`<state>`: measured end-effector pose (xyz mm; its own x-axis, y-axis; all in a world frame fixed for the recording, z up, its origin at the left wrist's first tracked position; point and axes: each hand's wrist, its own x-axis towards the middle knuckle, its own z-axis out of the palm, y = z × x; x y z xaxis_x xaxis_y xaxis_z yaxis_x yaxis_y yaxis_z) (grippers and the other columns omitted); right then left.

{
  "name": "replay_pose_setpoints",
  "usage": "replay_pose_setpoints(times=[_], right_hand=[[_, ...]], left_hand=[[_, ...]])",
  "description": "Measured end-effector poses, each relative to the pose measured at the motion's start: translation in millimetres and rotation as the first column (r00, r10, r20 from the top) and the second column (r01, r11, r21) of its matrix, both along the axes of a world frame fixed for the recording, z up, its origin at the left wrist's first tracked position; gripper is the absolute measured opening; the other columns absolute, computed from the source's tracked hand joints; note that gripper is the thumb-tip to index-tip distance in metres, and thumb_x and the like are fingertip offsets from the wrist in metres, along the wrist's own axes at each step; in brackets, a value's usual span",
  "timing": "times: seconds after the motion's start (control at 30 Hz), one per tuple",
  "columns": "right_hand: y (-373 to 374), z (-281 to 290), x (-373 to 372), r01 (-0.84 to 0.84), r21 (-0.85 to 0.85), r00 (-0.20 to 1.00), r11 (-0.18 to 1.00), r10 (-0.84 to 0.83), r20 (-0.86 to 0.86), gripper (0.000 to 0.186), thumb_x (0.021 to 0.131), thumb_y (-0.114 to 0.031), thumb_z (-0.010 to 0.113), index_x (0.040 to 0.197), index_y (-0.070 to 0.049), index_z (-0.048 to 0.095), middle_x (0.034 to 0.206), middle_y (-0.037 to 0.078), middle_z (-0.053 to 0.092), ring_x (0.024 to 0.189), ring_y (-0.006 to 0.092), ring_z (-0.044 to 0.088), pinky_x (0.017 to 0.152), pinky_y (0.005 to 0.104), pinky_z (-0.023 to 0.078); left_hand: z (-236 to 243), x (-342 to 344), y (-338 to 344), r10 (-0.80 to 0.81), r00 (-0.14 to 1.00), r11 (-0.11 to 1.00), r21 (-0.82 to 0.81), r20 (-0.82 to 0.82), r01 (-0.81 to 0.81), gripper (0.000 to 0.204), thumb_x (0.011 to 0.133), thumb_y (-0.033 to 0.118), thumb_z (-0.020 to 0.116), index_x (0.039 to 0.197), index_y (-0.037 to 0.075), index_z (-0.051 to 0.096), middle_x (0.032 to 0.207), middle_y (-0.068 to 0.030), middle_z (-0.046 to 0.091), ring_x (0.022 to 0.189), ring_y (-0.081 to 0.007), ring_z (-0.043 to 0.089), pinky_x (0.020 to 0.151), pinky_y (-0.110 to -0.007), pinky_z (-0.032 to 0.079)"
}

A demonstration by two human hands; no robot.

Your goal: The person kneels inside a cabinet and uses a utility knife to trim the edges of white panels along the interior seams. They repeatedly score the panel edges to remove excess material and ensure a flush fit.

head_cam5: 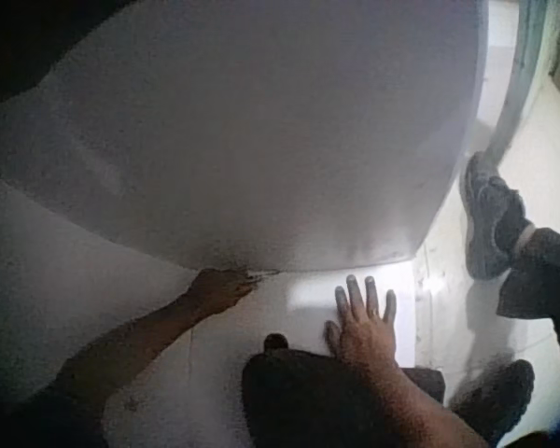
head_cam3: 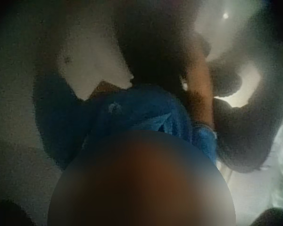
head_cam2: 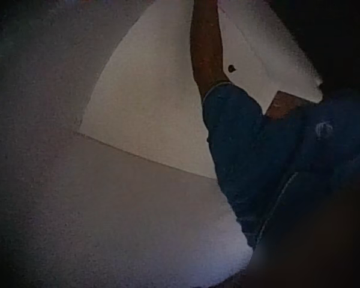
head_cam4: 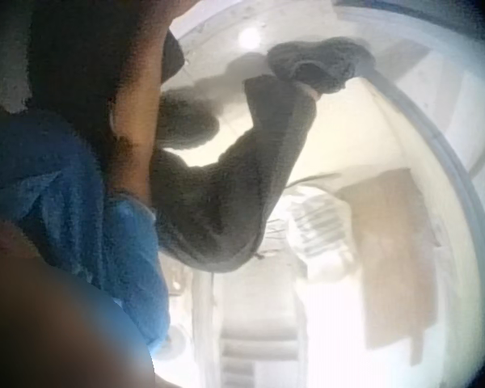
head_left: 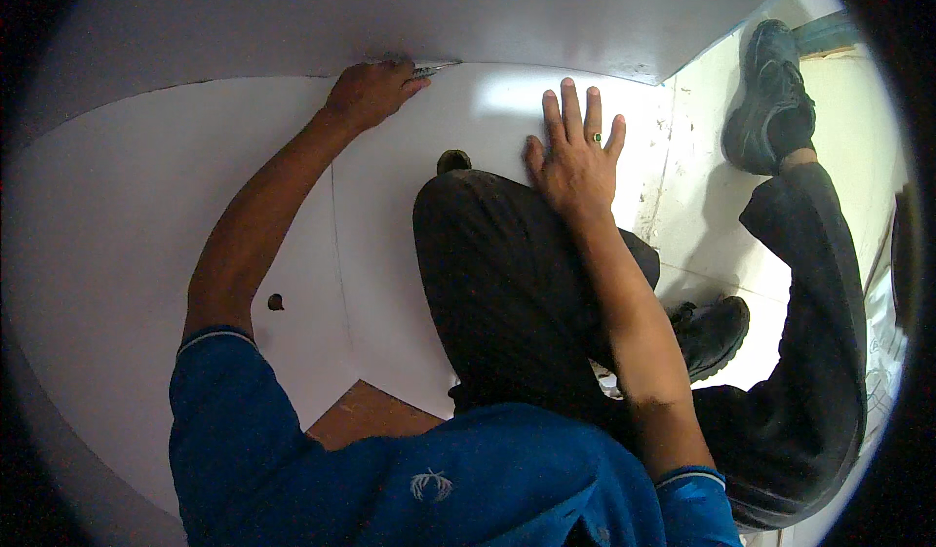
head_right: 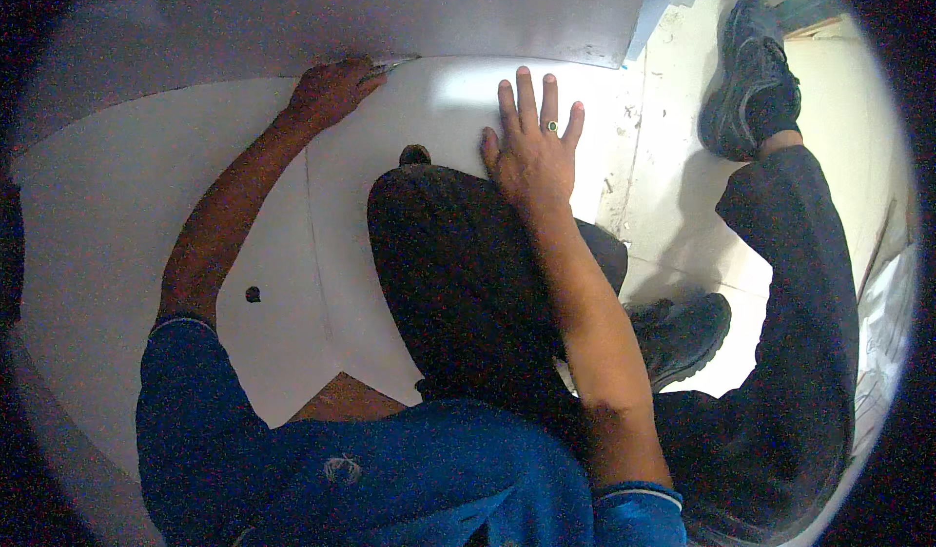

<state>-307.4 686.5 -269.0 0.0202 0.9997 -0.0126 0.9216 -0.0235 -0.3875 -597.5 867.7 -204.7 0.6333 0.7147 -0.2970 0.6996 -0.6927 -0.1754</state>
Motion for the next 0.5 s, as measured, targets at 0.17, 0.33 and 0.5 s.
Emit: replay_pose_setpoints(times=[0.17, 0.33, 0.5], right_hand=[[47.8, -18.8, -18.7, -0.266, 0.118, 0.963, 0.957, 0.270, -0.020, 0.062, 0.096, -0.027, 0.056, 0.153, -0.003, 0.050, 0.165, 0.011, 0.043, 0.154, 0.0321, 0.037, 0.128, 0.0527, 0.025], [54.8, -12.4, -36.7, -0.208, 0.177, 0.976, 0.962, 0.216, -0.029, 0.060, 0.093, -0.026, 0.062, 0.147, -0.001, 0.054, 0.157, 0.013, 0.050, 0.148, 0.0319, 0.044, 0.125, 0.0542, 0.029], [61.8, -12.4, -24.4, -0.242, 0.215, 0.969, 0.946, 0.245, 0.015, 0.054, 0.094, -0.027, 0.061, 0.145, -0.007, 0.058, 0.155, 0.008, 0.054, 0.145, 0.0310, 0.048, 0.123, 0.0611, 0.028]], left_hand=[[39.0, 31.4, -17.9, 0.210, 0.976, 0.973, -0.087, -0.051, -0.214, 0.050, 0.106, 0.054, 0.055, 0.107, 0.006, 0.070, 0.094, -0.0190, 0.076, 0.090, -0.0407, 0.074, 0.082, -0.054, 0.059], [32.6, 3.4, -56.4, 0.464, 0.830, 0.886, -0.173, 0.309, -0.431, 0.037, 0.104, 0.042, 0.065, 0.110, 0.006, 0.070, 0.092, -0.0177, 0.075, 0.088, -0.0398, 0.074, 0.081, -0.052, 0.058], [-48.1, 14.9, -70.8, 0.350, 0.683, 0.931, -0.159, 0.641, -0.329, 0.029, 0.093, 0.014, 0.072, 0.121, 0.007, 0.067, 0.125, -0.0167, 0.071, 0.109, -0.0366, 0.068, 0.094, -0.050, 0.055]])
